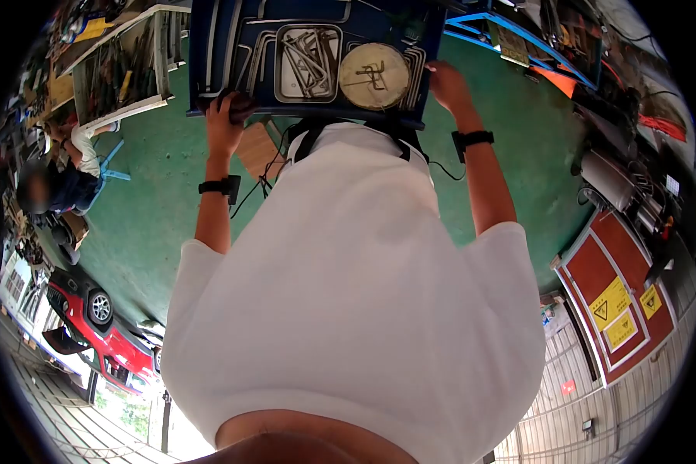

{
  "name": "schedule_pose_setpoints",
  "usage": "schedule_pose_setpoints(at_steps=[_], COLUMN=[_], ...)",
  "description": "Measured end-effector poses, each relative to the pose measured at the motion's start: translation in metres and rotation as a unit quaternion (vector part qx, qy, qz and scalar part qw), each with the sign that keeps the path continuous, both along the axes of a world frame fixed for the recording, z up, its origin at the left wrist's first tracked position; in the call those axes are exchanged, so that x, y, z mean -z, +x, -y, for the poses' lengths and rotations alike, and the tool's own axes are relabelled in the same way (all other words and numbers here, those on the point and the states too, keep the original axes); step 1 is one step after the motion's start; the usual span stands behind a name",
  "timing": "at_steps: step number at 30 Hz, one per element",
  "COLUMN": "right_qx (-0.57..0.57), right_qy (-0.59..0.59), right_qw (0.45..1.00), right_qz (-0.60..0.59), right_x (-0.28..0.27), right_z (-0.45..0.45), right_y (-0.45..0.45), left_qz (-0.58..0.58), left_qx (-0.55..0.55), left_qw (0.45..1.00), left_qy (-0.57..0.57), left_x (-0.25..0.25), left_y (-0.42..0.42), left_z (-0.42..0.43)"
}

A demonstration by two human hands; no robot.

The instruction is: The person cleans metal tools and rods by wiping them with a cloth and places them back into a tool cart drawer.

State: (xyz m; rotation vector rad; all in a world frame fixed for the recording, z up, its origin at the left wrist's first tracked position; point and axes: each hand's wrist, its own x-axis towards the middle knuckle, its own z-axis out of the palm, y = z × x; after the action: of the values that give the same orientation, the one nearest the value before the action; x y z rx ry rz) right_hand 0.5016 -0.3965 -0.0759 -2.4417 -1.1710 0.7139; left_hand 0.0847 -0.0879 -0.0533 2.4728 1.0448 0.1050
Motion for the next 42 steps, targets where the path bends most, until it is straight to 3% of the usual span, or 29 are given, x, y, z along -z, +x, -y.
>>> schedule_pose_setpoints(at_steps=[1,2,4,7,10,15,17,20,22,25,32,38,42], right_qx=[-0.043,-0.045,-0.127,-0.123,-0.116,-0.108,-0.104,-0.118,-0.181,-0.201,-0.189,-0.190,-0.178], right_qy=[0.012,0.012,-0.122,-0.168,-0.236,-0.208,-0.207,-0.126,-0.169,-0.177,-0.158,-0.210,-0.177], right_qw=[0.996,0.996,0.963,0.937,0.923,0.920,0.919,0.943,0.968,0.961,0.967,0.958,0.968], right_qz=[0.072,0.073,0.202,0.280,0.281,0.315,0.320,0.285,0.034,-0.071,-0.061,-0.041,-0.032], right_x=[0.001,0.003,0.009,0.016,0.023,0.029,0.011,-0.021,-0.025,-0.013,0.015,0.023,0.002], right_z=[-0.006,-0.015,-0.035,-0.048,-0.057,-0.054,-0.058,-0.069,-0.068,-0.068,-0.061,-0.059,-0.073], right_y=[0.002,0.002,0.002,-0.001,-0.005,-0.003,-0.009,-0.029,-0.050,-0.076,-0.084,-0.088,-0.092], left_qz=[0.006,0.011,0.005,0.012,0.040,0.047,0.045,0.048,0.045,-0.001,-0.011,-0.016,-0.010], left_qx=[-0.009,-0.018,-0.017,-0.004,0.007,0.007,-0.063,-0.097,-0.105,-0.122,-0.128,-0.139,-0.138], left_qw=[1.000,1.000,0.999,0.999,0.999,0.998,0.997,0.994,0.993,0.992,0.991,0.989,0.990], left_qy=[-0.011,-0.021,-0.038,-0.049,-0.037,-0.040,-0.019,-0.006,-0.006,-0.009,-0.042,-0.047,-0.040], left_x=[-0.006,-0.011,-0.010,-0.004,-0.005,0.011,0.008,0.007,0.010,0.011,0.011,0.010,0.012], left_y=[0.008,0.016,0.026,0.033,0.031,0.013,0.016,0.025,0.027,0.041,0.040,0.045,0.042], left_z=[0.006,0.012,0.023,0.044,0.060,0.048,0.042,0.038,0.040,0.041,0.037,0.034,0.035])
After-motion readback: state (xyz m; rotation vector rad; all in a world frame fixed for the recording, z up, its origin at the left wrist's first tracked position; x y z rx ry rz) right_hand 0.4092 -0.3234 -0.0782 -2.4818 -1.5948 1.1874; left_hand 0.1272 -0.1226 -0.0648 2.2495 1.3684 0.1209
